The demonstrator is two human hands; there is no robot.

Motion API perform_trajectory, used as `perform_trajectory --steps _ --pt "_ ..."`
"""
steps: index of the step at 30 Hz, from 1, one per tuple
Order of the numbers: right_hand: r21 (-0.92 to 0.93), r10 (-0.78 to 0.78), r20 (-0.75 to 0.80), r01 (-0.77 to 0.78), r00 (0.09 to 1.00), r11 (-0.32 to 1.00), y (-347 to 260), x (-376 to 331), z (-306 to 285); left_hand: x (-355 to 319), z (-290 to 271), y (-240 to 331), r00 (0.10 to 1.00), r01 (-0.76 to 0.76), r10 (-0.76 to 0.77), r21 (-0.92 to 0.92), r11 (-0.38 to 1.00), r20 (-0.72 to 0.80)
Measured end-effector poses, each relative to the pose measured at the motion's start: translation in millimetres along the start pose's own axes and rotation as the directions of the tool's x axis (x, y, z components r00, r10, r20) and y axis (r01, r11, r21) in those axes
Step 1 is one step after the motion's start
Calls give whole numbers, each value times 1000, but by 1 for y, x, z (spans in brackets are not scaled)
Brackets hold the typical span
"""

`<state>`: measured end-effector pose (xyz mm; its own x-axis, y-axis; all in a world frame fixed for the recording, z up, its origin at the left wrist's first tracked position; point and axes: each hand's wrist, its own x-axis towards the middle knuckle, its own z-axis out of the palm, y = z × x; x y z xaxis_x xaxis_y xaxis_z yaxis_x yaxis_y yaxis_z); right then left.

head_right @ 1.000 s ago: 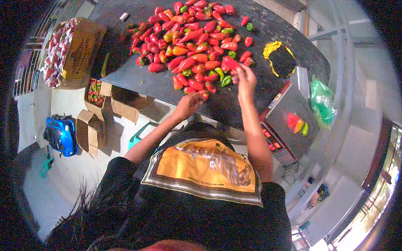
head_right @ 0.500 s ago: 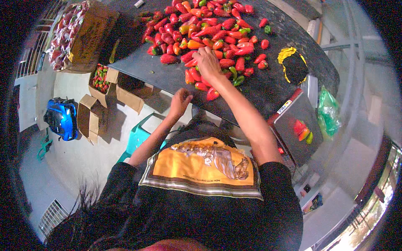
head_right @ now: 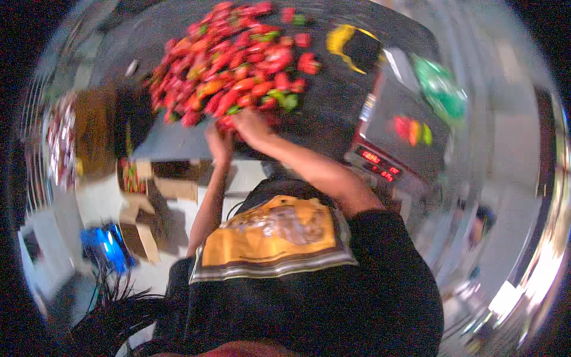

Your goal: The person selects red and green peppers from a large pile on a table, places them on a digital scale, and then transfers them into a plastic bag. They tie the bag and place it into a cardboard box. This process is repeated multiple times throughout the video.

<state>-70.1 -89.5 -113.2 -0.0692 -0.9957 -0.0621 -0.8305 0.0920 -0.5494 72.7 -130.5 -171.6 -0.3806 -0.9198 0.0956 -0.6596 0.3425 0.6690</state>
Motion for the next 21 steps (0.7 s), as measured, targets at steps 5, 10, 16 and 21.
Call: perform_trajectory --steps 5,10,16,21 --pt "215 47 -516 76 855 974 18 -31 -79 2 2 -16 998 54 -60 -187 981 -26" --pt "318 396 -703 -237 591 918 94 -129 -183 -5 6 -29 929 316 -369 -600 735 37" --pt "-86 293 -788 -567 542 819 220 -253 -260 28 -3 98 980 -195 195 -351 916 -35" --pt "-54 513 -529 -630 676 775 271 -291 -268 53 30 180 902 -409 426 -172 896 75"
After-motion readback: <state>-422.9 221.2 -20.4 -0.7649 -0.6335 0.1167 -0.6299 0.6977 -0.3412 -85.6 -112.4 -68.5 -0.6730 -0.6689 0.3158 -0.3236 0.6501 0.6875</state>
